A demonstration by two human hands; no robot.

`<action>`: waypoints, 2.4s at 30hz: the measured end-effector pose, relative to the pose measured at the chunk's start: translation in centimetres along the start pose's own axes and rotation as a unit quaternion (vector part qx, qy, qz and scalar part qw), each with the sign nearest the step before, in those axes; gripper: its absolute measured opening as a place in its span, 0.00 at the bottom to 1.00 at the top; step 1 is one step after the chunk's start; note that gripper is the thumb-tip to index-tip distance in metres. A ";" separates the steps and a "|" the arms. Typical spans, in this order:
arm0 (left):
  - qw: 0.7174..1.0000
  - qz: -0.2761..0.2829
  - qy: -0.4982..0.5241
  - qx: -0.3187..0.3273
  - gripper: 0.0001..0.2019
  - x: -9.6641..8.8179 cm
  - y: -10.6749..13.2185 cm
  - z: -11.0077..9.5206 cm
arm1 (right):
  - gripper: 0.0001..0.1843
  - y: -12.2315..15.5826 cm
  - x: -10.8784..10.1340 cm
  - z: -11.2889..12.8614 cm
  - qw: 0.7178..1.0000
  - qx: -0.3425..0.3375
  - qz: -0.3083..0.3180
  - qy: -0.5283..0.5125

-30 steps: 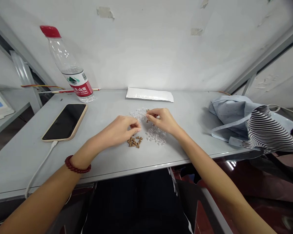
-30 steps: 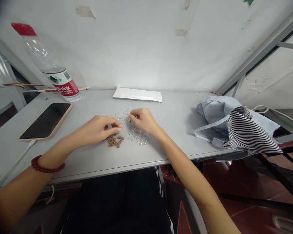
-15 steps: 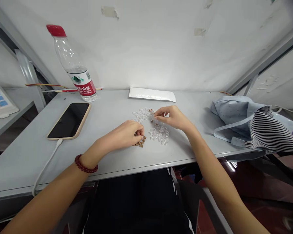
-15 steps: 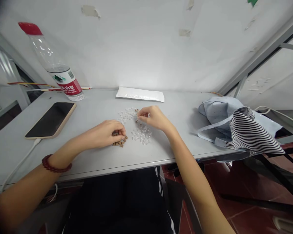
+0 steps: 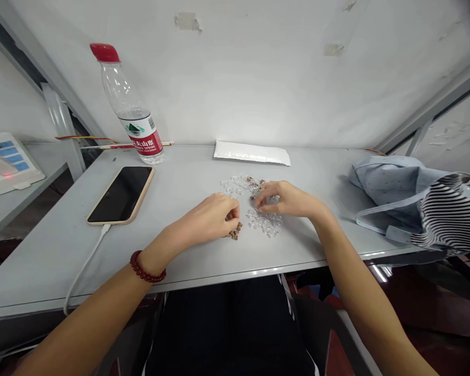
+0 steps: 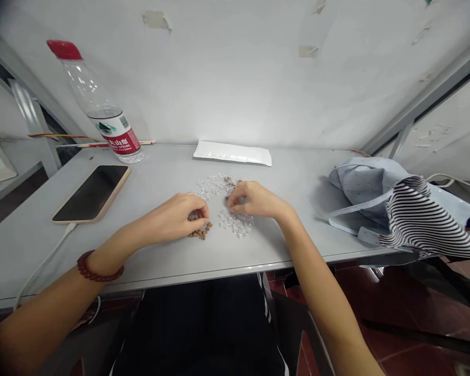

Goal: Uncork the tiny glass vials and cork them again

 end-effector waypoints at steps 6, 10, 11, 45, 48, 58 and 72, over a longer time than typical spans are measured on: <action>0.999 -0.030 0.011 0.003 0.07 -0.5 0.0 0.1 | 0.06 -0.3 0.3 0.4 1.000 -0.013 -0.005 0.016; 0.998 -0.061 0.018 -0.001 0.07 -1.1 -0.2 0.2 | 0.05 -0.4 0.1 0.5 1.000 -0.012 -0.022 -0.016; 0.997 -0.072 0.021 -0.001 0.07 -1.3 -0.3 0.1 | 0.05 -0.3 -0.1 0.5 0.999 -0.011 -0.035 -0.029; 0.935 -0.309 0.015 0.171 0.06 -3.9 1.7 -3.6 | 0.06 -0.4 -0.5 1.6 0.923 -0.026 -0.144 -0.355; 0.936 -0.304 0.045 0.172 0.06 -3.8 1.5 -3.4 | 0.06 -0.4 -0.7 1.5 0.926 -0.024 -0.145 -0.347; 0.957 -0.206 0.148 0.143 0.06 -3.4 0.8 -2.7 | 0.02 -0.5 0.4 2.3 0.956 -0.065 -0.060 -0.278; 0.948 -0.205 0.242 0.009 0.03 -2.7 0.1 -0.3 | 0.04 -0.5 0.0 1.9 0.959 -0.039 -0.093 -0.263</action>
Point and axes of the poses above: each hand's wrist, its own y-axis away from the middle knuckle, its own x-axis out of the palm, z = x × y, the point moved 9 cm from there along -y, towards the middle knuckle, and after that the axes turned 4 degrees about -x, right-handed, at the moved point
